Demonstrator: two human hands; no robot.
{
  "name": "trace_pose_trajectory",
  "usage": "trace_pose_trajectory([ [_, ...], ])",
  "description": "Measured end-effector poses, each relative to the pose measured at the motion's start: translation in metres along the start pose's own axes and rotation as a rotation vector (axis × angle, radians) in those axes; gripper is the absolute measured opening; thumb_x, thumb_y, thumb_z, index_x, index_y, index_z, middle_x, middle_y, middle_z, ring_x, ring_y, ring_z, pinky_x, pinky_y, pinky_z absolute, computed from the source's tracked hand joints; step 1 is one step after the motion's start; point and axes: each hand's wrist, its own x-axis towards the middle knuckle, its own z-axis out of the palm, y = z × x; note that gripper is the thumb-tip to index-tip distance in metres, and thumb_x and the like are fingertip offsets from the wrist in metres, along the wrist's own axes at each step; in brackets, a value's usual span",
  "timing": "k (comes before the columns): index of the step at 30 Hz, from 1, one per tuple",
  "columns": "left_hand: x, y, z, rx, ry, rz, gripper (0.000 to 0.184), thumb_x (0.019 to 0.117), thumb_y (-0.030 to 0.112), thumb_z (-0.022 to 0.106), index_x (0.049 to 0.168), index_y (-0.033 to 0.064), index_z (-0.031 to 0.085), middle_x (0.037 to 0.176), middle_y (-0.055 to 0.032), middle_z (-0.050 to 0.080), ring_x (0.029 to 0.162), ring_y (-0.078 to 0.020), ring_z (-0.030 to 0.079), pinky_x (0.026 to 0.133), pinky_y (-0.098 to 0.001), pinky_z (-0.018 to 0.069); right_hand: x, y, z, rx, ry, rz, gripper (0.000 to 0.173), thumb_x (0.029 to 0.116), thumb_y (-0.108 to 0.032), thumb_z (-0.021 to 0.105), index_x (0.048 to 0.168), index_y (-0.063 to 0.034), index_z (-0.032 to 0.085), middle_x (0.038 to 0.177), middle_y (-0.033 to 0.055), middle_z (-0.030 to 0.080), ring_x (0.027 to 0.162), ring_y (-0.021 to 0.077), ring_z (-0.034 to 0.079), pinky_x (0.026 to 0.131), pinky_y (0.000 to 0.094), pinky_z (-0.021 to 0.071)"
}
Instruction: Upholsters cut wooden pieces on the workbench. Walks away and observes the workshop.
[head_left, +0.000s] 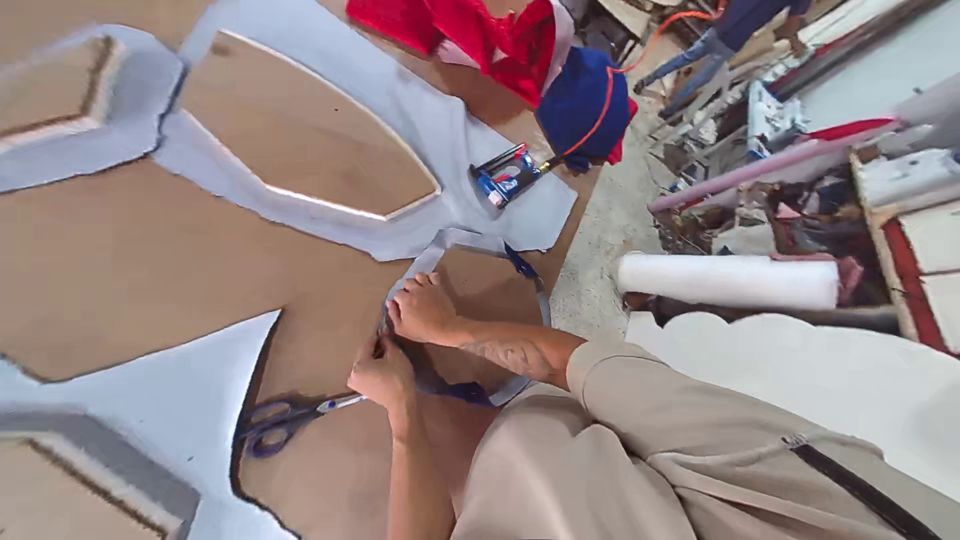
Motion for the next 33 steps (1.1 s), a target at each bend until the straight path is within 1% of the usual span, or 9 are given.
trace_pose_trajectory([
  [3,0.002,-0.011,0.004,-0.08,0.083,0.039,0.027,0.1025,0.025,0.061,0.113,0.0072,0.078,0.111,-0.0116,0.076,0.109,-0.0239,0.072,0.101,-0.0437,0.0534,0.013,-0.02,0.005,-0.104,-0.011,0.171,0.041,0.0968,-0.042,0.048,0.122,-0.0178,0.07,0.108,0.0037,0.072,0.11,0.0236,0.062,0.102,0.0479,0.0412],
  [7,0.006,-0.014,0.001,-0.178,0.078,0.041,0.023,0.1024,0.025,0.063,0.113,0.012,0.079,0.119,-0.008,0.075,0.119,-0.0219,0.068,0.106,-0.043,0.0502,0.015,-0.028,0.004,-0.136,-0.023,0.187,0.045,0.0933,-0.038,0.054,0.133,-0.0191,0.063,0.129,0.0091,0.064,0.123,0.0276,0.057,0.099,0.0515,0.0438],
  [10,0.011,-0.014,0.0,-0.254,0.02,0.052,0.023,0.1025,0.023,0.064,0.111,0.0066,0.078,0.117,-0.0123,0.075,0.115,-0.0235,0.071,0.102,-0.0433,0.0537,0.024,-0.025,0.002,-0.191,-0.06,0.174,0.042,0.0952,-0.034,0.051,0.134,-0.0229,0.062,0.134,0.0076,0.062,0.127,0.0274,0.055,0.098,0.0531,0.0438],
  [13,0.009,-0.015,-0.006,-0.265,-0.042,-0.054,0.024,0.1031,0.024,0.062,0.111,0.0092,0.078,0.117,-0.008,0.076,0.113,-0.0175,0.071,0.103,-0.0389,0.0569,0.026,-0.033,0.012,-0.173,-0.136,0.126,0.044,0.1013,-0.035,0.045,0.138,-0.0183,0.062,0.139,0.0135,0.062,0.133,0.0332,0.055,0.107,0.0666,0.0401],
  [16,0.01,-0.012,-0.003,-0.275,-0.068,-0.236,0.022,0.1005,0.03,0.064,0.109,0.0184,0.08,0.103,0.0001,0.078,0.096,-0.0109,0.074,0.089,-0.0358,0.0609,0.02,-0.02,0.029,-0.199,-0.082,0.043,0.037,0.106,-0.036,0.037,0.128,-0.0163,0.059,0.127,0.0105,0.062,0.119,0.0298,0.059,0.089,0.0544,0.0487],
  [20,0.019,-0.004,-0.007,-0.389,-0.096,-0.304,0.021,0.102,0.032,0.062,0.113,0.0206,0.077,0.094,0.0032,0.078,0.083,-0.0072,0.073,0.078,-0.0335,0.0609,0.022,-0.008,0.034,-0.04,0.068,0.018,0.038,0.1071,-0.029,0.03,0.126,-0.0159,0.06,0.124,0.0067,0.063,0.116,0.0239,0.059,0.09,0.0487,0.0463],
  [24,0.006,0.0,-0.013,-0.422,-0.139,-0.246,0.042,0.0953,0.029,0.073,0.135,0.016,0.066,0.118,-0.0006,0.075,0.104,-0.0089,0.072,0.094,-0.034,0.0593,0.017,-0.002,0.027,0.136,0.108,0.022,0.039,0.1082,-0.024,0.028,0.131,-0.0135,0.058,0.13,0.0064,0.061,0.121,0.0218,0.057,0.096,0.0469,0.0468],
  [30,0.009,0.0,0.013,-0.086,0.091,-0.046,0.019,0.0995,0.022,0.064,0.106,0.0149,0.08,0.104,-0.0047,0.077,0.103,-0.0207,0.071,0.092,-0.0408,0.0577,0.019,-0.009,0.019,0.092,0.065,0.071,0.032,0.1043,-0.021,0.042,0.13,-0.0126,0.058,0.128,0.0106,0.062,0.12,0.0274,0.059,0.096,0.0509,0.0485],
  [33,0.01,-0.009,0.022,-0.013,0.188,0.028,0.018,0.0995,0.022,0.063,0.102,0.0168,0.081,0.121,-0.0013,0.075,0.125,-0.02,0.064,0.111,-0.0402,0.0483,0.023,-0.013,0.023,0.01,0.014,0.073,0.04,0.0915,-0.018,0.057,0.131,-0.0147,0.057,0.128,0.013,0.06,0.12,0.0315,0.058,0.09,0.0526,0.0488],
])
